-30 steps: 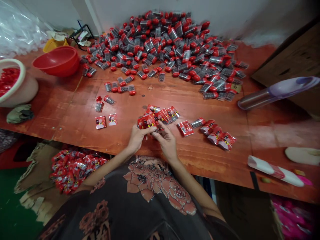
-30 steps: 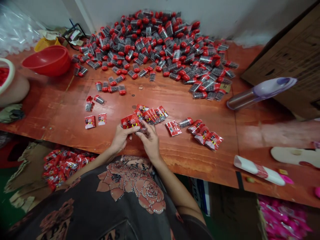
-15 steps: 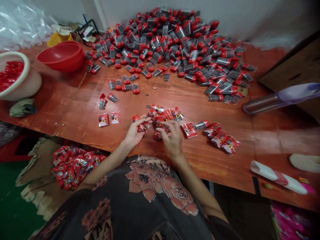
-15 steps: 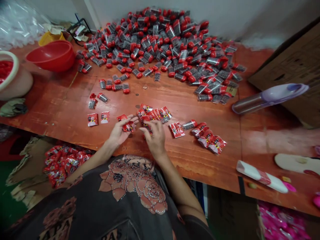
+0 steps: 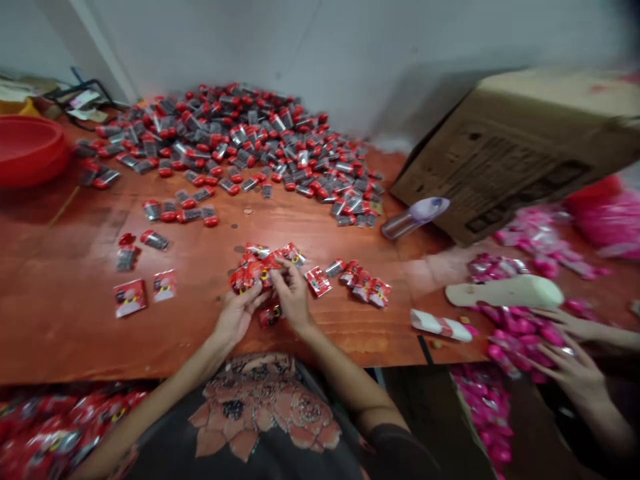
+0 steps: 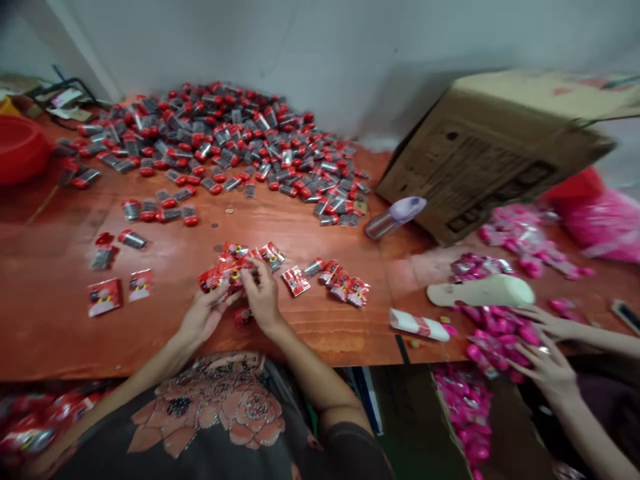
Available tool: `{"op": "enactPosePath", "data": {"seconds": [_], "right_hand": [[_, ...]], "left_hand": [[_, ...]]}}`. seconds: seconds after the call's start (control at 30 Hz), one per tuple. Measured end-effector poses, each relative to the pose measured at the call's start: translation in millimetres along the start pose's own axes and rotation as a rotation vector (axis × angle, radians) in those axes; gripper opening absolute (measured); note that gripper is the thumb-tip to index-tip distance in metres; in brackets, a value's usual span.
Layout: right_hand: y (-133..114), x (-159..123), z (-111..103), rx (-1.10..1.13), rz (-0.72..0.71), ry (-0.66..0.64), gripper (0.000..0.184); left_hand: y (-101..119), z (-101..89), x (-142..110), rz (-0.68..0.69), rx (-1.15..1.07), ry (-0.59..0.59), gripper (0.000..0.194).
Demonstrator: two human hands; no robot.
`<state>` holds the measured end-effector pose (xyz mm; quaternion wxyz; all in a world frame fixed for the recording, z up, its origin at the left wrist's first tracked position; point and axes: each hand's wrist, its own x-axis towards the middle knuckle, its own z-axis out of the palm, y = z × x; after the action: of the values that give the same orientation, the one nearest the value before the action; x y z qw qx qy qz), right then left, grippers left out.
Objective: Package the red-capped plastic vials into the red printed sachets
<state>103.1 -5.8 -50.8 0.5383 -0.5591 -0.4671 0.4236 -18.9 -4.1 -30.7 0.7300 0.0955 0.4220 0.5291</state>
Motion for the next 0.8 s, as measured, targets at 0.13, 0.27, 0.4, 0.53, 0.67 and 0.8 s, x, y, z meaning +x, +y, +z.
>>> {"op": "enactPosePath", "data": {"seconds": [0.13,0.27,0.4,0.53,0.67,0.8], "right_hand": [[-7,25,-14,-0.340,-0.147,-0.188,0.025],[-14,99,-71,-0.686,-0.126,-0.130,0.025],[-7,178,-140,-0.940,0.081,0.169,0.035],[14,201,-160,-1.073,0.187,0.192,0.040],[34,184,-141,-1.096,0.134,0.071,0.037],[43,171,-133,-1.022,0.095,-0.029,0.035]], "left_hand": [[4,9.0,16,-0.030,0.045,0.110,0.016],[19,10.7,26,0.007,0.054,0.128,0.013],[27,2.9,26,0.027,0.076,0.165,0.012],[29,-0.9,24,0.001,0.074,0.188,0.010],[33,2.9,21,0.011,-0.005,0.173,0.007],[38,3.0,18,-0.007,-0.007,0.176,0.007]]}}
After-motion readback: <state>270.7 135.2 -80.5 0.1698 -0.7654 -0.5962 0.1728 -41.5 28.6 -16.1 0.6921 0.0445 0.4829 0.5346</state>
